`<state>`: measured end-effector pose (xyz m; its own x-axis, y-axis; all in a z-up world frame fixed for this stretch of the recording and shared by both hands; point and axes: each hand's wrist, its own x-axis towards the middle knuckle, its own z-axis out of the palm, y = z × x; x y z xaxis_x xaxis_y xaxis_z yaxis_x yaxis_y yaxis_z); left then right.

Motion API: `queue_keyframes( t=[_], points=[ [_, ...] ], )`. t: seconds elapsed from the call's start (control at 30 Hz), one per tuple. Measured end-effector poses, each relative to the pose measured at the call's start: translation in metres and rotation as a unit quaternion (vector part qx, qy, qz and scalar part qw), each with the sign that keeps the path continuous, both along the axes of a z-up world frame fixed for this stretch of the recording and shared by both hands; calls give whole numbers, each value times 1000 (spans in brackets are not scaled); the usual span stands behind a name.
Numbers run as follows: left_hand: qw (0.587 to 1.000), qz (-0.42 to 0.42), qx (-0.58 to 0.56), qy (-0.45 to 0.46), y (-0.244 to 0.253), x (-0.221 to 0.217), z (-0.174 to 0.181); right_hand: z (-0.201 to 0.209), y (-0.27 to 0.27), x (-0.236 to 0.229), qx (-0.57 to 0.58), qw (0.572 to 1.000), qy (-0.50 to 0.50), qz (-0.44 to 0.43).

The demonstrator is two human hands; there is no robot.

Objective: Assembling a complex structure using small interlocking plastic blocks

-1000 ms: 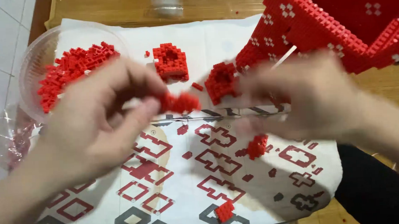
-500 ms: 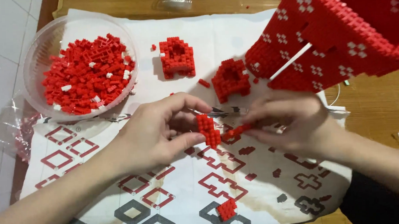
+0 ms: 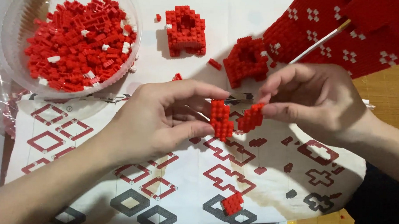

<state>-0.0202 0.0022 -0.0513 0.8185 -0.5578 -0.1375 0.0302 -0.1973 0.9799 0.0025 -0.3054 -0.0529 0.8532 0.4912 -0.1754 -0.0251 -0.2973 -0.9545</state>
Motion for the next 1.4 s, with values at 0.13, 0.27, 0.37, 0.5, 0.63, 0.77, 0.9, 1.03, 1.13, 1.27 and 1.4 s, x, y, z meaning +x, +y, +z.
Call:
queue_keyframes(
  t=[0.13, 0.27, 0.37, 0.5, 0.63, 0.77, 0.9, 1.03, 1.13, 1.27, 1.4],
  points=[
    [1000, -14, -11, 7, 0, 0, 0, -3, 0, -1, 32, 994, 84, -63],
    [999, -6, -29, 25, 0, -3, -1, -2, 4, -7, 144, 978, 138, -65],
    [998, -4, -58, -2, 1, -5, -2, -1, 7, -11, 224, 962, 149, -36],
    [994, -5, -52, -92, 3, -6, 0, 5, 9, -19, 167, 976, 124, -70],
    [993, -4, -67, -93, 3, -7, 4, 10, 9, -24, 219, 961, 152, -75],
    [994, -5, -66, -82, 3, -8, 8, 13, 8, -27, 246, 955, 149, -76],
    [992, -12, -76, -103, 3, -9, 11, 17, 10, -31, 267, 954, 132, -40],
    [993, -9, -82, -85, 4, -10, 15, 21, 8, -36, 195, 978, 63, -25],
    [991, -14, -91, -94, 4, -10, 17, 19, 9, -38, 162, 986, 19, -34],
    [992, -18, -87, -91, 4, -10, 19, 18, 8, -38, 145, 989, 8, -33],
    [992, -16, -86, -91, 4, -11, 20, 16, 7, -41, 151, 987, 16, -50]
  ],
)
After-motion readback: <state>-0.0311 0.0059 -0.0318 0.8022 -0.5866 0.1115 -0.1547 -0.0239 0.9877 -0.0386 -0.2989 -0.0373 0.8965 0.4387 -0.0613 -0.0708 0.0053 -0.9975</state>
